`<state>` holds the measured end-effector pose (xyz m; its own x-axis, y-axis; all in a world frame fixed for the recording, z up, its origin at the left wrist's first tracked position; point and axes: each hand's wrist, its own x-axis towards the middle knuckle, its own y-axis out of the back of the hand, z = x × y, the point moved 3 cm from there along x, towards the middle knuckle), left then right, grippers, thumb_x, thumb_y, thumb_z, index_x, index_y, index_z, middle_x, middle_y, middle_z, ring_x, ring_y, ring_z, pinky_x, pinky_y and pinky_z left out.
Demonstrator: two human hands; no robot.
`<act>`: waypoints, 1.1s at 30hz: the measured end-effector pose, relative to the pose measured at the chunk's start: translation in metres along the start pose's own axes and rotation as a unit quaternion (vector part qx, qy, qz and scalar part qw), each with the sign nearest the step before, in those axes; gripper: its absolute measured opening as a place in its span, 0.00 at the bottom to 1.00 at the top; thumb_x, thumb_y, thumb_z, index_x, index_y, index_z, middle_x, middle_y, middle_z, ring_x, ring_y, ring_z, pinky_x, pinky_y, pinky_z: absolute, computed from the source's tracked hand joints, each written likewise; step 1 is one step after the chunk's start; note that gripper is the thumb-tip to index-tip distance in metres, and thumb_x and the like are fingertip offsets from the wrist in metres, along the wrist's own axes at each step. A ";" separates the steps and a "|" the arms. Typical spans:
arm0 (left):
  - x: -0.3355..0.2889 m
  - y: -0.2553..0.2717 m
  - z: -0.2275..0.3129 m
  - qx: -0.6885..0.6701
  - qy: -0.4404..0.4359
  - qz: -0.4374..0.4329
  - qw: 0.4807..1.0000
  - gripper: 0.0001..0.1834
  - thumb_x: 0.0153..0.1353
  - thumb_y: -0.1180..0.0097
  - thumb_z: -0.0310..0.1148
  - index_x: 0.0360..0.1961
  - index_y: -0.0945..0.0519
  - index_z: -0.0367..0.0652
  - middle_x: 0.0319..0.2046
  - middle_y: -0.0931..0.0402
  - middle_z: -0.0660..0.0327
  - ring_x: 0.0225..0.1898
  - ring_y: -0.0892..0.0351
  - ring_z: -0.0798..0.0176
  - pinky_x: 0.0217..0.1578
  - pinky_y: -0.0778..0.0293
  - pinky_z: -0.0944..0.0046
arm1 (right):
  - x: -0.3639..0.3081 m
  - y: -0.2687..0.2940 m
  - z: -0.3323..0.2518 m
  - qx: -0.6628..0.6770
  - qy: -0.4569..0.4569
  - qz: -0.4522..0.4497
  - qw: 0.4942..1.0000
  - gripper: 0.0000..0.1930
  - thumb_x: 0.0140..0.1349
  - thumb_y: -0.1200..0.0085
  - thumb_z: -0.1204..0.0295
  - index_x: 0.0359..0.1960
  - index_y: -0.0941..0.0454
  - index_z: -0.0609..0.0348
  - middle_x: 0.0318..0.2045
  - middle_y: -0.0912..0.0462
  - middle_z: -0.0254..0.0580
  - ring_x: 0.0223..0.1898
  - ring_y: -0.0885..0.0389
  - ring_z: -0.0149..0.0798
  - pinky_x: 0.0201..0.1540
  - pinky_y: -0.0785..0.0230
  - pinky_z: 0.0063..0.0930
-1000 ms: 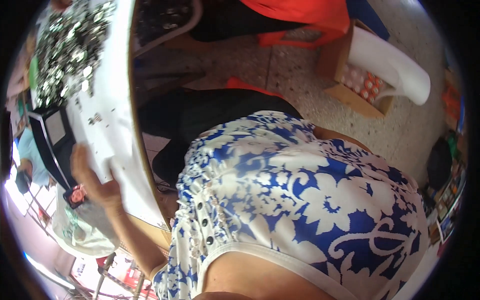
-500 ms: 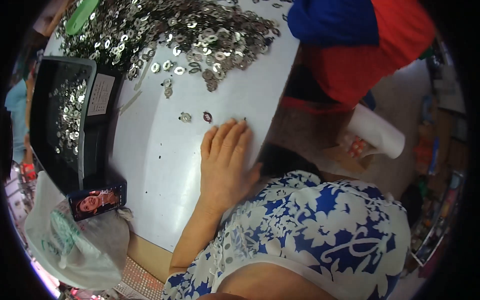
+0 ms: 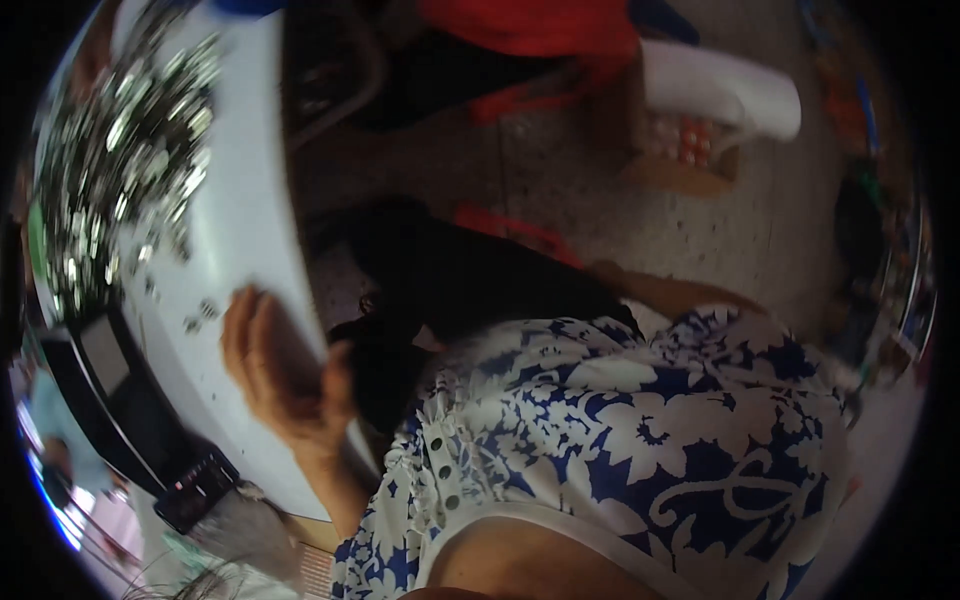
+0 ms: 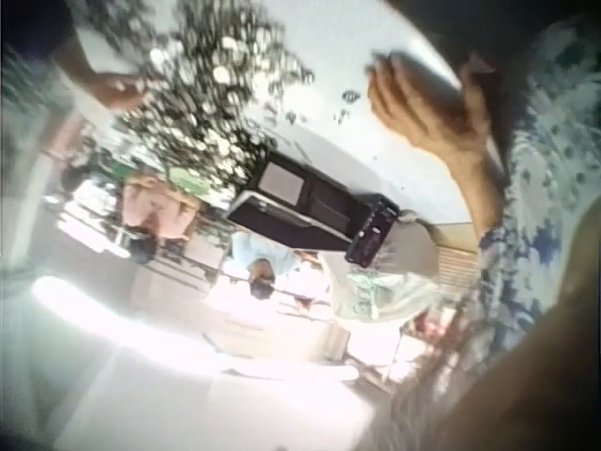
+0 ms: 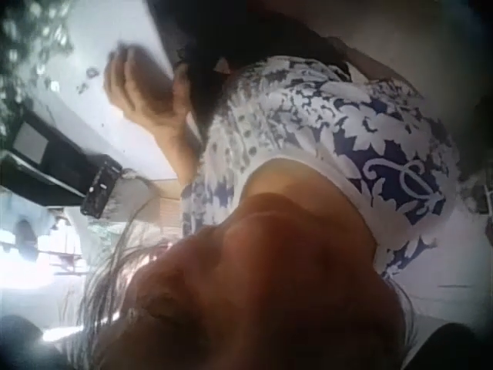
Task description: The person sorts and inspects small metal parts by hand at a workstation, placing them into a plastic bin.
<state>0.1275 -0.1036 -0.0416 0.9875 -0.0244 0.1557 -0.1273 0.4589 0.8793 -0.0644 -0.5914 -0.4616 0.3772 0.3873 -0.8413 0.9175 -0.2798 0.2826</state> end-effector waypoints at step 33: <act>-0.123 0.160 -0.093 0.410 0.138 -0.138 0.891 0.37 0.63 0.44 0.37 0.69 0.36 0.27 0.64 0.30 0.34 0.65 0.30 0.32 0.65 0.33 0.45 | 0.257 0.005 -0.025 0.092 -0.167 0.201 0.961 0.43 0.50 0.29 0.65 0.69 0.33 0.53 0.76 0.48 0.46 0.70 0.35 0.58 0.62 0.29 0.64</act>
<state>-0.0056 0.0557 0.0375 0.9624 0.2361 -0.1344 0.2107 -0.3365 0.9178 0.0406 -0.4716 -0.6653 0.6073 -0.0794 -0.7905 0.6565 -0.5102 0.5555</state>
